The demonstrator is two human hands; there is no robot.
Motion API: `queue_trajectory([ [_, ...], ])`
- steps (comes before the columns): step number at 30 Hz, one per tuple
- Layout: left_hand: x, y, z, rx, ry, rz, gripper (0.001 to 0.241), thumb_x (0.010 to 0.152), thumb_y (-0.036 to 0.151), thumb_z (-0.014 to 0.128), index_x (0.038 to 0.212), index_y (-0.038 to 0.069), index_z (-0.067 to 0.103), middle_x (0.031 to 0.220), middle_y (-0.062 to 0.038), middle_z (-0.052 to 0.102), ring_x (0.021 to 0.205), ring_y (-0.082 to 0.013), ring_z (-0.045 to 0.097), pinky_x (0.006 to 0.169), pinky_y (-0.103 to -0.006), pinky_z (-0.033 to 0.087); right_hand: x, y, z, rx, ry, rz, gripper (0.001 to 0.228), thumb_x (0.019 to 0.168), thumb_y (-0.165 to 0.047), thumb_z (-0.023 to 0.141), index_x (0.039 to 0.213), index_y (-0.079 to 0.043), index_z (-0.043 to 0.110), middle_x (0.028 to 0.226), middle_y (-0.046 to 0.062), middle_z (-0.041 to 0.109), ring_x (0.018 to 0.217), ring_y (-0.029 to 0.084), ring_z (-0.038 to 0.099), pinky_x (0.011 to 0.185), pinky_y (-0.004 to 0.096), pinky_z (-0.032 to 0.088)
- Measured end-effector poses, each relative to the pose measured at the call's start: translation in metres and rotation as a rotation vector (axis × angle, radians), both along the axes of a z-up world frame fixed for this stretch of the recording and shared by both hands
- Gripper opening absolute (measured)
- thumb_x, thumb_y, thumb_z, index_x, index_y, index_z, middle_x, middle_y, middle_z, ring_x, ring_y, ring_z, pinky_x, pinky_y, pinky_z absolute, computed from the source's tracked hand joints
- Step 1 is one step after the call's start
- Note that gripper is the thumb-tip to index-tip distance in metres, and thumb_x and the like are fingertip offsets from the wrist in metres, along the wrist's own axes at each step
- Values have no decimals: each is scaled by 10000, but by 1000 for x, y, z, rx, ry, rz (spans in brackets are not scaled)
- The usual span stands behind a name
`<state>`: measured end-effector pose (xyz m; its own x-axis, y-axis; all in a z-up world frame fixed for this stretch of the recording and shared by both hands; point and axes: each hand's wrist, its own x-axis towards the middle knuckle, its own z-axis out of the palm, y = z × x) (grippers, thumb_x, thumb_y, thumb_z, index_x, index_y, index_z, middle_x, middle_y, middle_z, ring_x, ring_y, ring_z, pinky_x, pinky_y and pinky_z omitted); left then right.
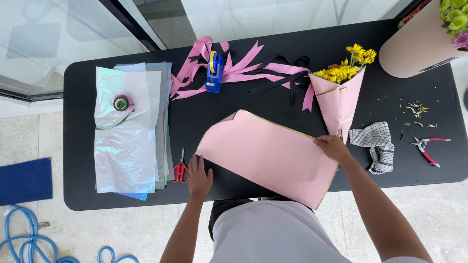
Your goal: The person wraps a bunch of yellow flowers in pink paper, secures the paper with tape, and then prepares more sheets of pink paper to continue wrapping.
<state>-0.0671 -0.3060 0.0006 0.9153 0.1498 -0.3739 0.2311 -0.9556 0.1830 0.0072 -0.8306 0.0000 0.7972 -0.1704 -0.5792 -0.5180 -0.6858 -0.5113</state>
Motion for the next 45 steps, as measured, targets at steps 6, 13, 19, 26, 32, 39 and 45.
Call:
queue_trajectory([
  [6,12,-104,-41,-896,195,288,413,954,582,615,1261,323,711,1225,28,739,1153,-200,691,902,-406,605,3,35,67,-47,12,66,255,819,-407,785,1025,-274,853,975,81,823,1011,316,751,904,398,571],
  [13,48,-190,61,-1232,468,481,630,987,696,576,1134,91,669,1099,-166,744,988,-259,751,641,-477,647,-23,103,128,165,-173,70,107,714,-186,868,821,-188,863,755,58,798,745,178,731,716,308,563],
  [19,56,-188,98,-1218,525,381,520,1005,594,566,1013,81,652,1035,-148,740,956,-255,757,697,-468,642,-45,124,123,277,-253,52,243,643,-228,971,722,-89,789,605,82,690,573,182,656,560,296,507],
  [26,41,-188,103,-1250,488,414,224,979,325,547,911,120,607,949,-117,728,888,-243,769,647,-468,647,-61,128,124,407,-264,72,285,648,-254,990,690,-83,766,605,69,658,558,138,600,538,281,465],
  [32,31,-188,92,-1214,472,409,193,926,322,613,927,132,645,1016,-101,734,956,-234,758,681,-459,653,-65,127,131,432,-284,231,268,670,-257,984,696,-99,769,651,55,698,587,157,658,549,291,499],
  [39,13,-189,14,-1286,287,423,201,927,236,639,978,48,686,1033,-160,624,1156,-312,650,869,-471,627,-49,113,126,400,-13,193,345,773,-361,887,991,-117,778,929,81,778,804,187,723,728,339,559],
  [45,-10,-172,105,-1083,-78,-219,51,934,111,562,905,85,595,976,-113,579,1065,-349,660,902,-410,599,-16,106,172,301,259,383,542,862,-425,787,1285,-97,700,1184,180,783,1069,288,769,910,393,590],
])
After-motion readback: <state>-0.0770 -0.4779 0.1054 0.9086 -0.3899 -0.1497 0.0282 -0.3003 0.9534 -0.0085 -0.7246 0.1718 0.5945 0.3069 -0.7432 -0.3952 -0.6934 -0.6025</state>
